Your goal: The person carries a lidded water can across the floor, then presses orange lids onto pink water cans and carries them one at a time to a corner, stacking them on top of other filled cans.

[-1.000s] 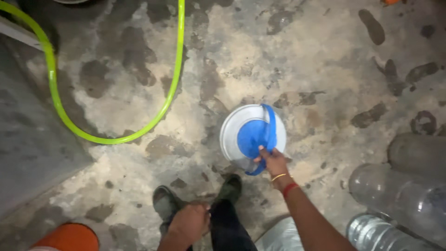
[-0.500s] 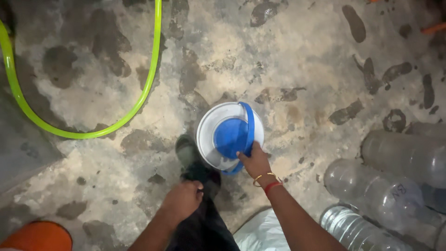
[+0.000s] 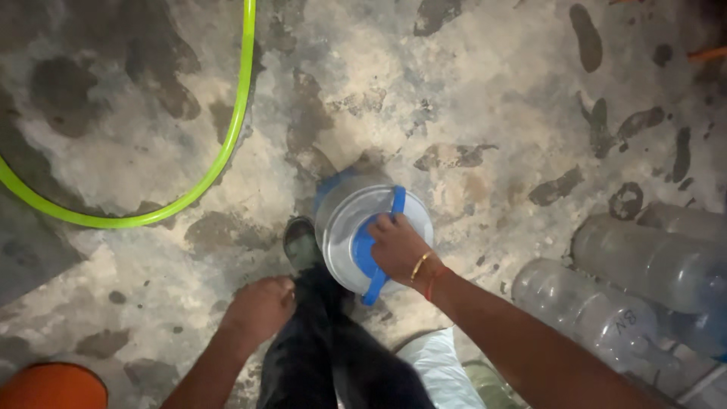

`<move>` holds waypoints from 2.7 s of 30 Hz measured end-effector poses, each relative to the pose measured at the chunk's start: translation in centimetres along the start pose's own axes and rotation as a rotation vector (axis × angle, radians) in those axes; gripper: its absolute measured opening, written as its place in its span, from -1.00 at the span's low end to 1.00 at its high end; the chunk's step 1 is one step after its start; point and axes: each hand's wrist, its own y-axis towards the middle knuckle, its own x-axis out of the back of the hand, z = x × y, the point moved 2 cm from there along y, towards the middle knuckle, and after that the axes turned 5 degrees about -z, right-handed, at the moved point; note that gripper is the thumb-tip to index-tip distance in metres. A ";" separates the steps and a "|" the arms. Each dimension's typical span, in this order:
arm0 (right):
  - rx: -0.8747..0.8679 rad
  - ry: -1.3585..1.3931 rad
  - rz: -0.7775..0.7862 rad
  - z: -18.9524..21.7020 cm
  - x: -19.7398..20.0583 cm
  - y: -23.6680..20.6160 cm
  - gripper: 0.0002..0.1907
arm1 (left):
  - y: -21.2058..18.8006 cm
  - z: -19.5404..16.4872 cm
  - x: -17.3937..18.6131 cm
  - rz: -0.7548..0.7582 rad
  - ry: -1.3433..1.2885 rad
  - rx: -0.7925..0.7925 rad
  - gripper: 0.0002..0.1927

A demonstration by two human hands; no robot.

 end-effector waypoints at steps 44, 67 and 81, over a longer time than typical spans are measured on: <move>-0.298 0.773 0.276 -13.3 -14.6 -20.4 -0.56 | 9.1 -26.2 -3.7 -0.091 -0.072 0.122 -0.46; -1.094 1.937 -0.563 -32.3 -16.1 -14.8 -0.64 | 11.6 -25.8 -7.6 0.017 -0.025 0.002 -0.62; -0.533 0.632 -0.245 -31.9 -5.3 -11.8 -0.44 | 16.7 -33.1 -5.1 0.008 -0.196 0.026 -0.65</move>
